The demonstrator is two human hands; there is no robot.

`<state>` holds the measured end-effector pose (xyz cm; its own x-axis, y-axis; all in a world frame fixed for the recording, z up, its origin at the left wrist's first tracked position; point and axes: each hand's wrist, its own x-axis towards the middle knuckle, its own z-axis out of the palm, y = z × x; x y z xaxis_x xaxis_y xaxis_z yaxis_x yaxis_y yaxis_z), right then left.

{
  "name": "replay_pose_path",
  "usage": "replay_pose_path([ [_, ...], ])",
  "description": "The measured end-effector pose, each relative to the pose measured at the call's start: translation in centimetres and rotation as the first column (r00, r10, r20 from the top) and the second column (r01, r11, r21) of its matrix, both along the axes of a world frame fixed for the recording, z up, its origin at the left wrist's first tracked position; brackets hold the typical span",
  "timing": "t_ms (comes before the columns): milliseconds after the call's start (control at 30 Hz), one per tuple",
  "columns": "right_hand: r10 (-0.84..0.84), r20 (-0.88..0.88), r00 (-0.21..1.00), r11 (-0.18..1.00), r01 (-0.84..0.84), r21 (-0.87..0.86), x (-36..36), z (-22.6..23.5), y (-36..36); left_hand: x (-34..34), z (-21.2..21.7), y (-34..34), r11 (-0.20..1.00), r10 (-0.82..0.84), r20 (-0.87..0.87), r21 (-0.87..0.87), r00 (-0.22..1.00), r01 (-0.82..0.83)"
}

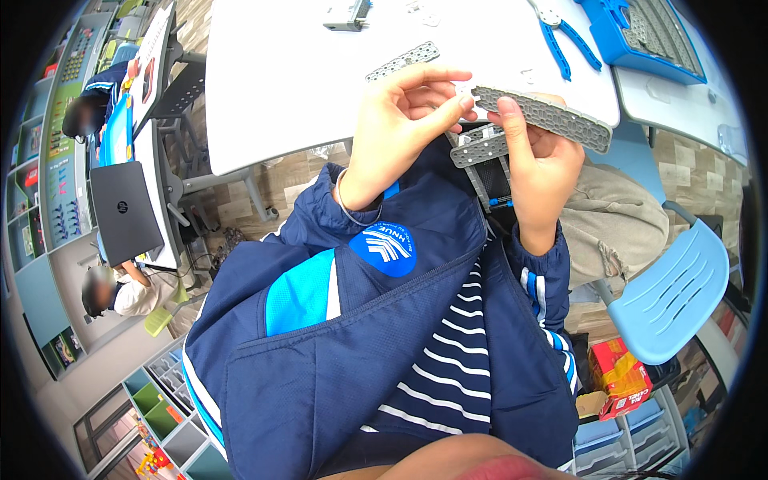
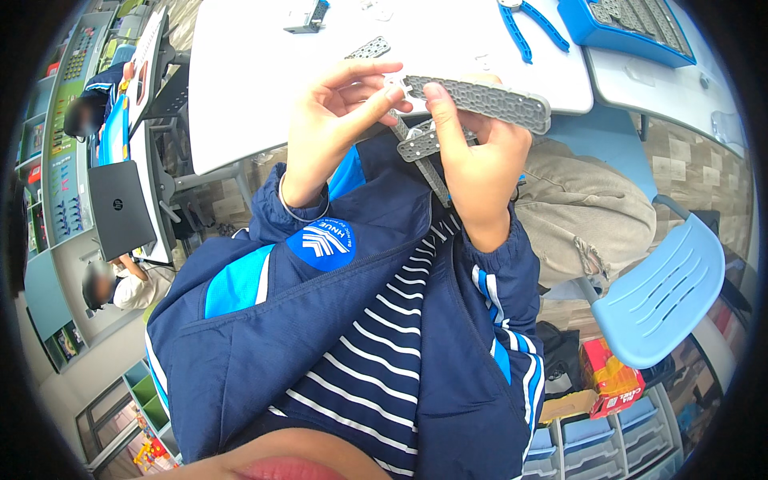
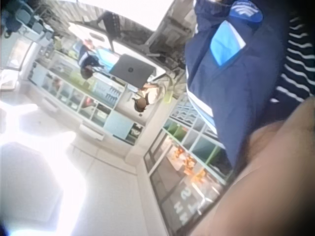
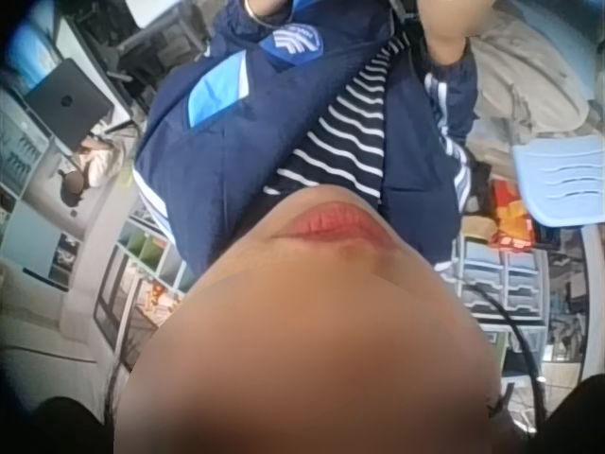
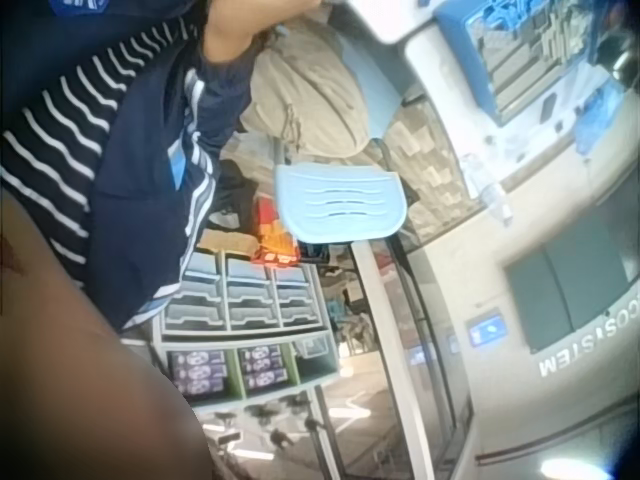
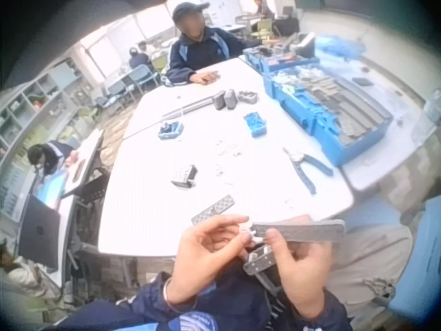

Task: The person assembles a mechanical structure using gray and blue plastic components, connecting beams and attaching a gray motor-like unit. They repeatedly pick up parts, align them, and secure connections while occasionally referencing a phone on the table.

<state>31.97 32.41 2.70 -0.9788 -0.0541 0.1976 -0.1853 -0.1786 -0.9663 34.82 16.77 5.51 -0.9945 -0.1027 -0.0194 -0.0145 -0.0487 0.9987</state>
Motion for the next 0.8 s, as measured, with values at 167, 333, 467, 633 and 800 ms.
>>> replay_pose_path([
  [167,0.000,-0.100,0.995,0.988,0.016,0.156,0.3,-0.2,0.1,0.1,-0.3,0.1,0.999,0.018,0.019,-0.043,1.000,-0.017],
  [333,-0.071,-0.126,0.989,0.990,0.086,0.115,0.7,-0.1,-0.5,0.0,-0.8,0.2,1.000,0.016,-0.006,0.024,1.000,-0.016],
  [467,-0.083,-0.235,0.968,0.951,0.147,0.272,1.1,0.3,-0.5,0.2,-1.0,0.4,0.998,0.038,-0.020,0.055,0.999,-0.037],
  [633,-0.058,-0.451,0.891,0.911,0.232,0.340,1.4,0.7,-1.2,1.1,-0.8,0.6,0.996,0.084,-0.050,0.030,0.995,-0.083],
  [800,-0.035,-0.429,0.903,0.918,0.199,0.343,2.5,1.2,-1.8,2.0,-0.5,0.4,0.993,0.120,-0.060,0.020,0.991,-0.119],
])
